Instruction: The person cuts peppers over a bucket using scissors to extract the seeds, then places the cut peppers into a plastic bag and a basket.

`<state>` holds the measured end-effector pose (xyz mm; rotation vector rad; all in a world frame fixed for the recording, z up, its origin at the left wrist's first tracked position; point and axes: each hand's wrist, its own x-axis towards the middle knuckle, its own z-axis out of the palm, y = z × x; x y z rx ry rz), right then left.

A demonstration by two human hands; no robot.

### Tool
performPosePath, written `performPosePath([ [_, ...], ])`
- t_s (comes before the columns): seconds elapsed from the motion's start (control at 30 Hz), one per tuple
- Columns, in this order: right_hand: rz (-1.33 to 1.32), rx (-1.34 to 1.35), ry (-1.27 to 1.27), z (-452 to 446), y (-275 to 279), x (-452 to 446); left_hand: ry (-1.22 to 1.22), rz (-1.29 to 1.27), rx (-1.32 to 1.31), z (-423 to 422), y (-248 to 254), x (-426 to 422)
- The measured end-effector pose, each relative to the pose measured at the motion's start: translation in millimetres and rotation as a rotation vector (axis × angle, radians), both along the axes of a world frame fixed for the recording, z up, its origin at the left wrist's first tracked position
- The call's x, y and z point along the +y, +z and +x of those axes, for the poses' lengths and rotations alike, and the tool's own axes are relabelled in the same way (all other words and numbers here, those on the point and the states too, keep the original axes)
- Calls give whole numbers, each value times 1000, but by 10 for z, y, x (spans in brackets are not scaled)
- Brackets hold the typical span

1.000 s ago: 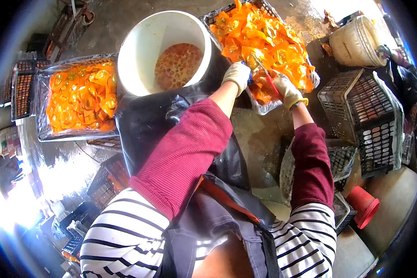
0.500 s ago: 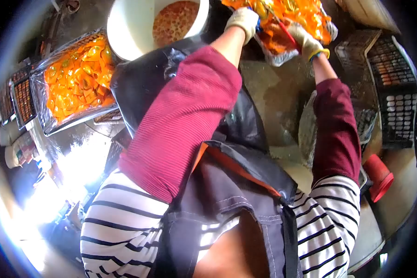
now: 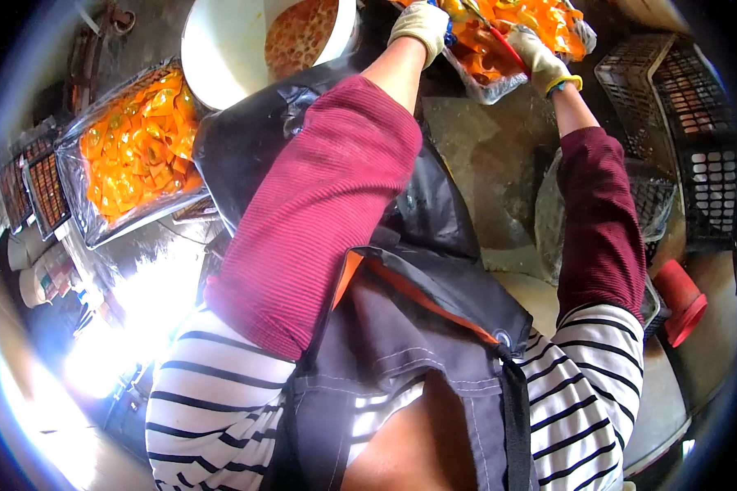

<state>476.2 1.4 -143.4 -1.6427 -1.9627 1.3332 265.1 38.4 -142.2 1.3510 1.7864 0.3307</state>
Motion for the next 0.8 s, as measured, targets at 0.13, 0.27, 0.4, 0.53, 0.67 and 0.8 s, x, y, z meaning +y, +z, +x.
performPosePath([
  [0.13,395,-24,109,26,85,-99,-355,54,268,3,326,-126],
  [0.27,-277,196,-198,-219,545,-138,-277,71,193,46,313,-128],
  [0.4,-342,99,-143,-227,574,-66,-201,159,147,0,318,-134],
  [0.53,-190,177,-231,-123,412,-23,23,-18,-70,33,244,-18],
  [0.67,-488,272,-183,-61,549,6,338,-330,-1119,28,266,-25],
  [0.8,-490,282,-196,-184,803,-20,163,-207,-1144,63,361,-103],
])
